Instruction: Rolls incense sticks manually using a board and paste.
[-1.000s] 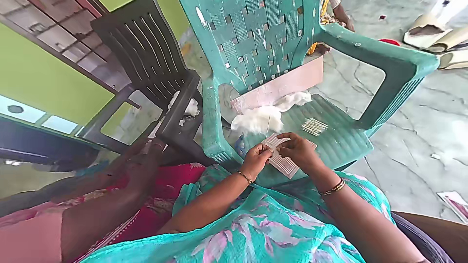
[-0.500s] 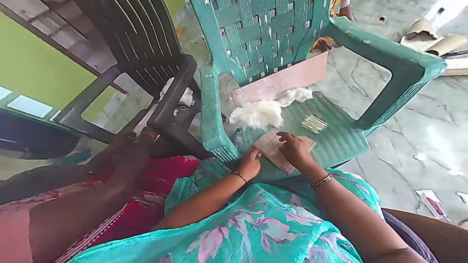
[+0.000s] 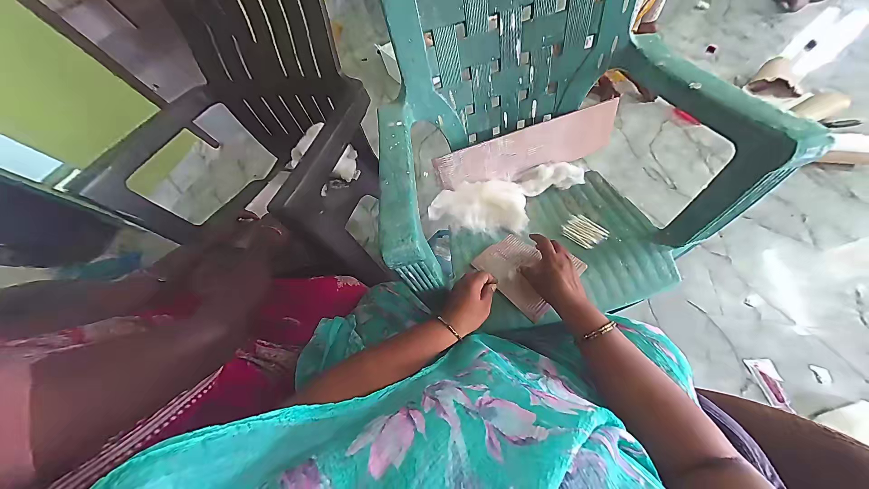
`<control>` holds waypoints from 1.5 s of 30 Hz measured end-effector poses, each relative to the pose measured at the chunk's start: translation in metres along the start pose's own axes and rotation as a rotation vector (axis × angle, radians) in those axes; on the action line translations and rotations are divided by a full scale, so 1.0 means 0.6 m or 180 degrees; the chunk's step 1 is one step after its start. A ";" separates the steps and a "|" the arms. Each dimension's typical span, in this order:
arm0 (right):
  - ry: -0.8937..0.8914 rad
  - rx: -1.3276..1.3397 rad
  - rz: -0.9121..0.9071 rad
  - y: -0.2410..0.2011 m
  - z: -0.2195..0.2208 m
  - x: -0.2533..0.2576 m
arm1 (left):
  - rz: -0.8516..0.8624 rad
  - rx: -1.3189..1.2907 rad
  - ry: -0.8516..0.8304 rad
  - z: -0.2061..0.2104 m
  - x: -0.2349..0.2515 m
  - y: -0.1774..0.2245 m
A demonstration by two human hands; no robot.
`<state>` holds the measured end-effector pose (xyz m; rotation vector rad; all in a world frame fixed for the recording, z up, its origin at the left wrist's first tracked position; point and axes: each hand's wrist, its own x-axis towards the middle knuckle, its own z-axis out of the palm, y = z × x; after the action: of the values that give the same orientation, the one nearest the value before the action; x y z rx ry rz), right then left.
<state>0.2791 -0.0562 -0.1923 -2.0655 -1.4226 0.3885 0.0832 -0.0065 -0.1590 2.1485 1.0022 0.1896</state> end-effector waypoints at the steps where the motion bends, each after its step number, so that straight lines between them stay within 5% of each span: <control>1: -0.0003 -0.0039 -0.0008 0.000 0.001 0.000 | -0.0088 0.0085 -0.0138 -0.003 0.001 0.004; 15: 0.0152 0.0083 -0.0160 0.014 -0.020 0.012 | -0.0437 0.0489 -0.0443 -0.008 0.013 0.005; 19: -0.0663 -0.0472 -0.1066 0.013 0.012 0.023 | -0.0526 0.0537 -0.0453 -0.005 0.021 0.003; 22: -0.1671 -0.1204 -0.1006 -0.012 0.009 0.014 | -0.0572 0.0536 -0.0503 -0.006 0.023 0.005; 33: -0.2473 -0.1649 -0.1026 0.013 -0.088 -0.115 | -0.0282 0.0275 -0.1187 0.002 0.000 0.007; 39: -0.1839 -0.1474 -0.0812 0.030 -0.110 -0.096 | -0.0380 -0.0064 -0.0593 0.003 0.008 -0.005; 45: -0.1492 -0.1556 -0.0880 0.013 -0.047 -0.012 | -0.0536 0.0161 -0.0448 0.002 0.023 -0.011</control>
<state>0.2974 -0.0735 -0.1755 -2.1859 -2.2397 0.4634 0.0890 0.0057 -0.1669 2.0781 1.1086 -0.0676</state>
